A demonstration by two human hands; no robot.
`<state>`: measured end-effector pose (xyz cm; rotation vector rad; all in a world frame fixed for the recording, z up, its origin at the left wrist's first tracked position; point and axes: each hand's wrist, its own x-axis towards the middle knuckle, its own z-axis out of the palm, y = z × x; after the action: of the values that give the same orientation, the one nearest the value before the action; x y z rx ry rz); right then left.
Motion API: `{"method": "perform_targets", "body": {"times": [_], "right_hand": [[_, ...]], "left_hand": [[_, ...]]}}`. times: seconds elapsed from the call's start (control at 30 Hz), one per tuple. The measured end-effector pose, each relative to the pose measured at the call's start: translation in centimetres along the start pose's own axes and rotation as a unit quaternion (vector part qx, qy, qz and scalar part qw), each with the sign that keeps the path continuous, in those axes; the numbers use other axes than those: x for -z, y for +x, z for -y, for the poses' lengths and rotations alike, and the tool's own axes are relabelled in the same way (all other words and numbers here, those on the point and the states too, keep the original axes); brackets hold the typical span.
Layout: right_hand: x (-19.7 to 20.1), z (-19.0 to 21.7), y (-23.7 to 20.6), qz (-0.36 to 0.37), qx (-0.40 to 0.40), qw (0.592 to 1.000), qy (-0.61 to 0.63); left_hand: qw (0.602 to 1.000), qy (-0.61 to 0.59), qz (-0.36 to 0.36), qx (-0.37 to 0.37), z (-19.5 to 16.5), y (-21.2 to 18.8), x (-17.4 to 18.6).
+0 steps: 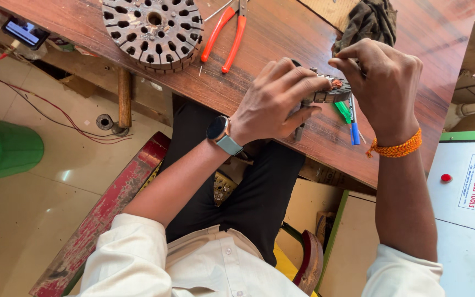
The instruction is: The person manipulates a small circular electrical component with copper windings, using both hands to adjust and insert small parts into its slots. The person repeatedly repositions the component and uses fingers to press or align internal elements.
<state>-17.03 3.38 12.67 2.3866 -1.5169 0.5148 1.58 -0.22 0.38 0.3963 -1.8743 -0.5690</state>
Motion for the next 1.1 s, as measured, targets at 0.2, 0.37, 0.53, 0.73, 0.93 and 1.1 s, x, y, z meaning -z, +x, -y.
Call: {"method": "perform_targets", "body": {"times": [0.2,0.37,0.53,0.73,0.93,1.1], "right_hand": [[0.9,0.8,-1.1,-0.024,0.006,1.000,-0.017],[1.4,1.5,-1.5,0.015,-0.155,0.979,0.131],[4.0,5.3,-4.3,0.055,-0.346,0.856,0.381],[1.9,8.8,-5.7,0.053,-0.300,0.920,0.245],[0.0,10.2,-6.7,-0.016,-0.277,0.938,0.210],[-0.6,8.9,-7.7,-0.017,-0.301,0.925,0.233]], "left_hand": [[0.949,-0.154,0.108,0.251,0.7,3.6,-1.1],[0.909,-0.268,0.151,0.282,2.1,5.1,-2.0],[0.949,-0.272,0.083,0.139,2.8,3.9,-1.1],[0.971,-0.196,0.098,0.097,3.0,3.4,0.5],[0.988,-0.107,0.102,0.041,2.2,3.7,1.6],[0.986,-0.087,0.127,0.066,2.6,4.5,1.2]]}}
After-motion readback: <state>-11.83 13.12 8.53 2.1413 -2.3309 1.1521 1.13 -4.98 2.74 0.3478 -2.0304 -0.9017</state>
